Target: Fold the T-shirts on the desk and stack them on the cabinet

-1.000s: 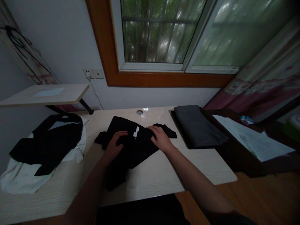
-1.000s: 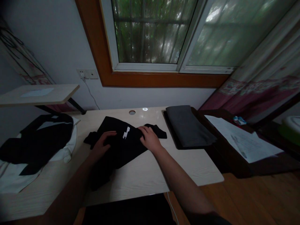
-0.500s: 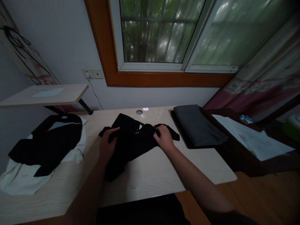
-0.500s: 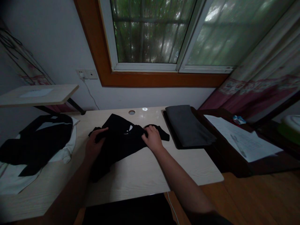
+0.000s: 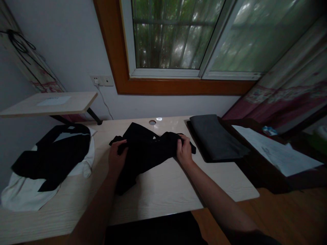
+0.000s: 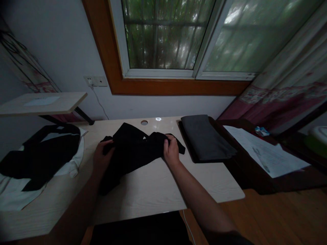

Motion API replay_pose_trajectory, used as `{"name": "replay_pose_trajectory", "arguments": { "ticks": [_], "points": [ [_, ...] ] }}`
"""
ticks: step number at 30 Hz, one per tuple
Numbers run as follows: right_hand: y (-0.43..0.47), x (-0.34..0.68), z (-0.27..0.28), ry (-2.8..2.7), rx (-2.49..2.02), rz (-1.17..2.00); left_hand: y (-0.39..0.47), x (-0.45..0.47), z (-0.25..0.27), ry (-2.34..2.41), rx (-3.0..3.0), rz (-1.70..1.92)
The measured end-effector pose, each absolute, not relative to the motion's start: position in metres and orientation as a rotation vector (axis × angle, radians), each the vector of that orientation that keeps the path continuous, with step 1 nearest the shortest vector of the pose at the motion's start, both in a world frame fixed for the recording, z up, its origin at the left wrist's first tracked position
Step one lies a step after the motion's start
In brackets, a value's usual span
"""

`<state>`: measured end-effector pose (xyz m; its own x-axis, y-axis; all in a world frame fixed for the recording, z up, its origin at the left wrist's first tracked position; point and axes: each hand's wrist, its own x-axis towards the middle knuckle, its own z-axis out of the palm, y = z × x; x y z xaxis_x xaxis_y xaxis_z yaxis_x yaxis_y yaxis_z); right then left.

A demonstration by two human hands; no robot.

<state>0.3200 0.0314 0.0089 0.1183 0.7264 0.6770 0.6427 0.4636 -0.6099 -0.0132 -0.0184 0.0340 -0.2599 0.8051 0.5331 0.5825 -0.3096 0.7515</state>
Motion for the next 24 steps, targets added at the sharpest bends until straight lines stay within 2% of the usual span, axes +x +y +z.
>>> {"name": "replay_pose_trajectory", "arguments": {
  "ticks": [13, 24],
  "points": [
    [0.0354, 0.3224, 0.002, -1.528, -1.398, 0.162, -0.014, -0.0206, 0.0269, 1.852, 1.57, 1.659],
    [0.0333, 0.3217, 0.0049, -1.517, -1.425, 0.204, -0.0124, -0.0202, 0.0254, 1.927, 1.723, 1.543]
  ]
}}
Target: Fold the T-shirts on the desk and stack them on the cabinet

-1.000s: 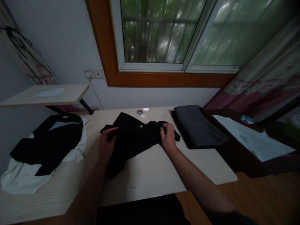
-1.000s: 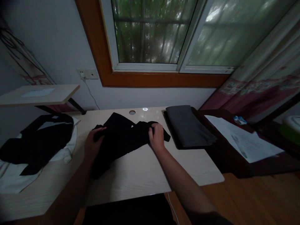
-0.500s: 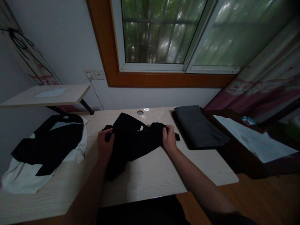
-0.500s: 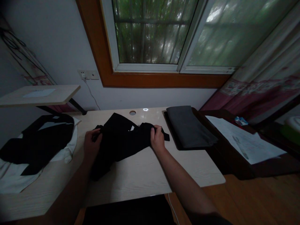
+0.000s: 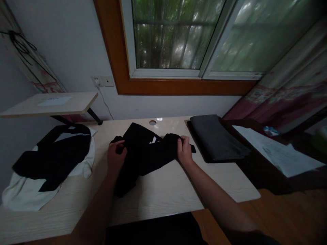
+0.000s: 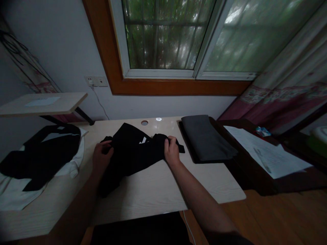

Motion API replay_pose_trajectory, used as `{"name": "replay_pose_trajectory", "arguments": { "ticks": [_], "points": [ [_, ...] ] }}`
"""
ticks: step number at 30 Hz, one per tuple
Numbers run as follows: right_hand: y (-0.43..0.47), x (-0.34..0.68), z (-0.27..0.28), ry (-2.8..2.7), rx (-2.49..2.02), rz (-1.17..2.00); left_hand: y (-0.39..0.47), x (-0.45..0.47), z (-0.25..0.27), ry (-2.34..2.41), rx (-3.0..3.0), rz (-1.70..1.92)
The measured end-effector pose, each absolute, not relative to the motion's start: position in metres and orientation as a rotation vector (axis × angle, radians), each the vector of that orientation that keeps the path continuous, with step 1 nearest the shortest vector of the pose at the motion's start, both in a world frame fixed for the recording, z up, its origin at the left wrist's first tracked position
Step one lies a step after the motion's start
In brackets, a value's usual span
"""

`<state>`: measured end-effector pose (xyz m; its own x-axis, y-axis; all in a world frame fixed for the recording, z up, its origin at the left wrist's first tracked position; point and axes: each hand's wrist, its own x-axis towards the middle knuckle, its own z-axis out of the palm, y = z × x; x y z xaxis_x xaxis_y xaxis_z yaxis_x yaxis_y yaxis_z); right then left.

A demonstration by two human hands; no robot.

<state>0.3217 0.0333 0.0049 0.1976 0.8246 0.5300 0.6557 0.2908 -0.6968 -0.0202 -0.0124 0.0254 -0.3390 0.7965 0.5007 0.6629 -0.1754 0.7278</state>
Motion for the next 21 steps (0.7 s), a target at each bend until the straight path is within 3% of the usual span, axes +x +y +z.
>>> {"name": "replay_pose_trajectory", "arguments": {
  "ticks": [13, 21],
  "points": [
    [0.03, 0.322, 0.009, -1.473, -1.415, 0.216, -0.015, -0.013, 0.029, 1.852, 1.967, 1.437],
    [0.03, 0.325, 0.008, -1.39, -1.358, 0.2, -0.017, -0.001, 0.015, 1.775, 2.273, 0.921]
  ]
}}
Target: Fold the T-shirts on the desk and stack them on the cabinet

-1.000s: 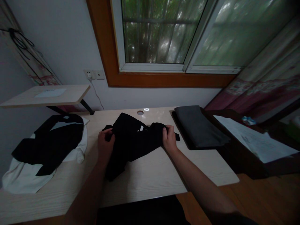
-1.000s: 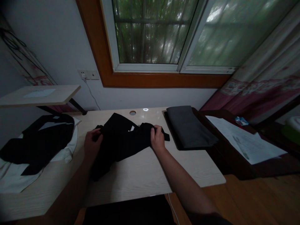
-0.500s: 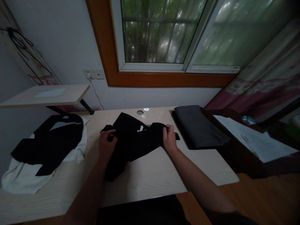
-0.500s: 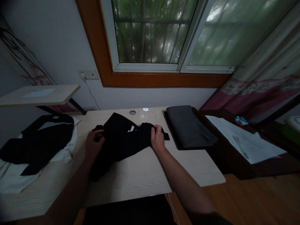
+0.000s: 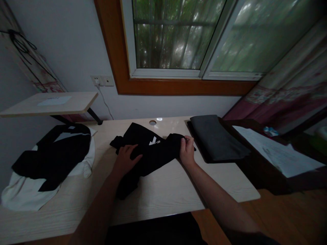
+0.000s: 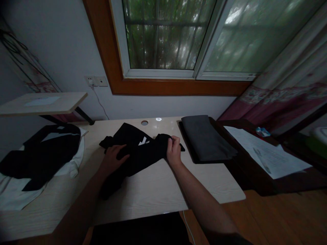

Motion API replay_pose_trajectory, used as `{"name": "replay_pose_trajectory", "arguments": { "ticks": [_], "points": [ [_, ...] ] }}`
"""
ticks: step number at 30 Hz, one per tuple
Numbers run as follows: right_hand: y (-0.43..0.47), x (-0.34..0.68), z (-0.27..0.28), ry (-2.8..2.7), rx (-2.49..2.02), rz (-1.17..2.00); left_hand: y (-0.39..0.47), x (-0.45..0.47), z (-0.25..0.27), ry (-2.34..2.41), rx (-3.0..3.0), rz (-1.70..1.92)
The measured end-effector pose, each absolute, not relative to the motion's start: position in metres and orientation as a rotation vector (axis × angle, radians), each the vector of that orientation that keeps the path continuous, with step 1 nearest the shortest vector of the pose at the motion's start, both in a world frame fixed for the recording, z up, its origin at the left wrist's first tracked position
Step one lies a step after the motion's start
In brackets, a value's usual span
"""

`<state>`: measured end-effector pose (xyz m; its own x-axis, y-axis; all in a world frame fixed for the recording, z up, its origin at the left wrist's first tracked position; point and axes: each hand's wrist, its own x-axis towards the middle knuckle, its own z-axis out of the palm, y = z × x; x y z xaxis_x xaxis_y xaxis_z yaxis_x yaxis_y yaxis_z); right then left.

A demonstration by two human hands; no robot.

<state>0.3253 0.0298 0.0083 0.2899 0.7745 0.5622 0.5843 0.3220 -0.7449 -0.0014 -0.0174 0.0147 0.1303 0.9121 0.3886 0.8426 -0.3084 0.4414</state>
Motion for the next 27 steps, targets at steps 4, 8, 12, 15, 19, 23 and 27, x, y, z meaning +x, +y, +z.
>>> {"name": "replay_pose_trajectory", "arguments": {
  "ticks": [4, 8, 12, 15, 19, 23, 27],
  "points": [
    [0.03, 0.326, 0.01, -1.362, -1.317, 0.193, -0.02, 0.001, 0.012, 1.762, 2.326, 0.73],
    [0.031, 0.327, 0.005, -1.367, -1.293, 0.215, -0.022, 0.003, 0.017, 1.62, 2.37, 0.595],
    [0.034, 0.327, 0.001, -1.445, -1.253, 0.314, -0.026, 0.005, 0.028, 1.371, 2.328, 0.533],
    [0.035, 0.325, 0.003, -1.528, -1.211, 0.425, -0.03, 0.002, 0.035, 1.197, 2.14, 0.566],
    [0.034, 0.324, 0.011, -1.632, -1.169, 0.553, -0.039, -0.004, 0.037, 1.23, 1.668, 0.684],
    [0.032, 0.324, 0.017, -1.701, -1.174, 0.639, -0.042, -0.006, 0.038, 1.314, 1.364, 0.872],
    [0.032, 0.327, 0.021, -1.718, -1.173, 0.737, -0.036, -0.013, 0.044, 1.375, 1.301, 1.077]
  ]
}}
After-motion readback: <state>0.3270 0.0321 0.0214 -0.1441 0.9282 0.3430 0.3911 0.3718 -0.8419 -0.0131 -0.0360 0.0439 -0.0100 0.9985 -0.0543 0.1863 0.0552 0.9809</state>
